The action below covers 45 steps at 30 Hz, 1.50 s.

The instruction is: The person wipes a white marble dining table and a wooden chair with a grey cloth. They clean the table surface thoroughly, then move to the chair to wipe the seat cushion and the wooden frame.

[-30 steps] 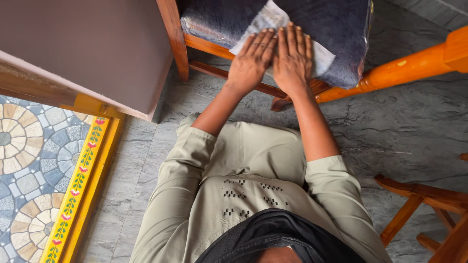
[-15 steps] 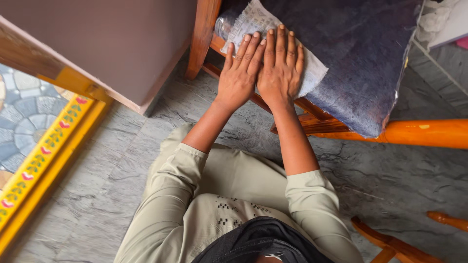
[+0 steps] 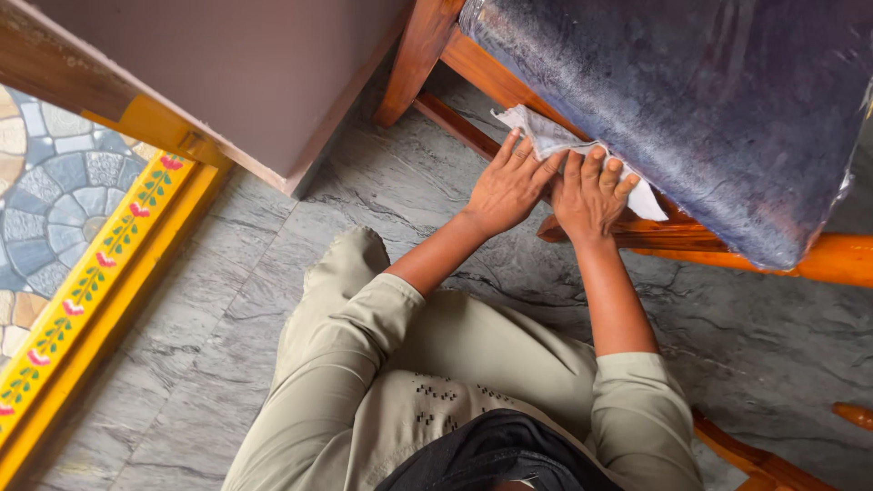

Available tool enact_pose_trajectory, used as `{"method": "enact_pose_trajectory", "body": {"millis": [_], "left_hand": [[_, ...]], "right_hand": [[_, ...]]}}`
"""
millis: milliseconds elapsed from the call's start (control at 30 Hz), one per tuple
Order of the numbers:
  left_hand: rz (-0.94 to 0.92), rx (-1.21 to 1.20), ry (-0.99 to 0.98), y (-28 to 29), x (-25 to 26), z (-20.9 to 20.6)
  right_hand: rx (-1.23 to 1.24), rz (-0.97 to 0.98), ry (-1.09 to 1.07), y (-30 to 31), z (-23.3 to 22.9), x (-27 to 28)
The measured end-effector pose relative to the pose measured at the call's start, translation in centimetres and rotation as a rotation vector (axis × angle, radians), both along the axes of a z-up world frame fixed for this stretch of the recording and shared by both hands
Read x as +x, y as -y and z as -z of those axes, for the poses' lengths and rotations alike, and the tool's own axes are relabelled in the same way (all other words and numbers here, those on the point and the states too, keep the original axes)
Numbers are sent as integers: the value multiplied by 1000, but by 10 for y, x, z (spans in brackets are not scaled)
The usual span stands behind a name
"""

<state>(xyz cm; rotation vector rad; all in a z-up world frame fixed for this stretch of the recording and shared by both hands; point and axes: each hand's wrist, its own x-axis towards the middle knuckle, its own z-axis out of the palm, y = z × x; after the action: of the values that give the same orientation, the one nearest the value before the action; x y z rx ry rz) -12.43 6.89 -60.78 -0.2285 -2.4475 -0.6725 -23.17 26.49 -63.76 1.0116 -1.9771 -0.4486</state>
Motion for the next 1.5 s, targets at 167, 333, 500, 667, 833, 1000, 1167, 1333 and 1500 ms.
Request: {"method": "enact_pose_trajectory", "body": {"millis": [167, 333, 500, 667, 833, 1000, 1167, 1333, 1500], "left_hand": [[-110, -44, -31, 38, -1, 16], [-237, -98, 97, 85, -4, 15], [-282, 27, 60, 113, -3, 15], [-216, 181, 23, 74, -7, 15], [-24, 116, 34, 14, -7, 8], [178, 88, 101, -33, 2, -4], [332, -33, 54, -66, 2, -5], [346, 99, 8, -61, 1, 0], [111, -22, 46, -31, -4, 5]], "right_hand": [[-34, 87, 273, 50, 46, -1], [160, 243, 376, 140, 26, 4], [5, -55, 135, 177, -26, 25], [6, -83, 233, 142, -47, 32], [58, 25, 82, 58, -30, 24], [112, 32, 96, -49, -2, 3], [-23, 80, 79, -140, 10, 8], [-191, 113, 295, -109, 37, 22], [-225, -54, 226, -29, 27, 17]]}}
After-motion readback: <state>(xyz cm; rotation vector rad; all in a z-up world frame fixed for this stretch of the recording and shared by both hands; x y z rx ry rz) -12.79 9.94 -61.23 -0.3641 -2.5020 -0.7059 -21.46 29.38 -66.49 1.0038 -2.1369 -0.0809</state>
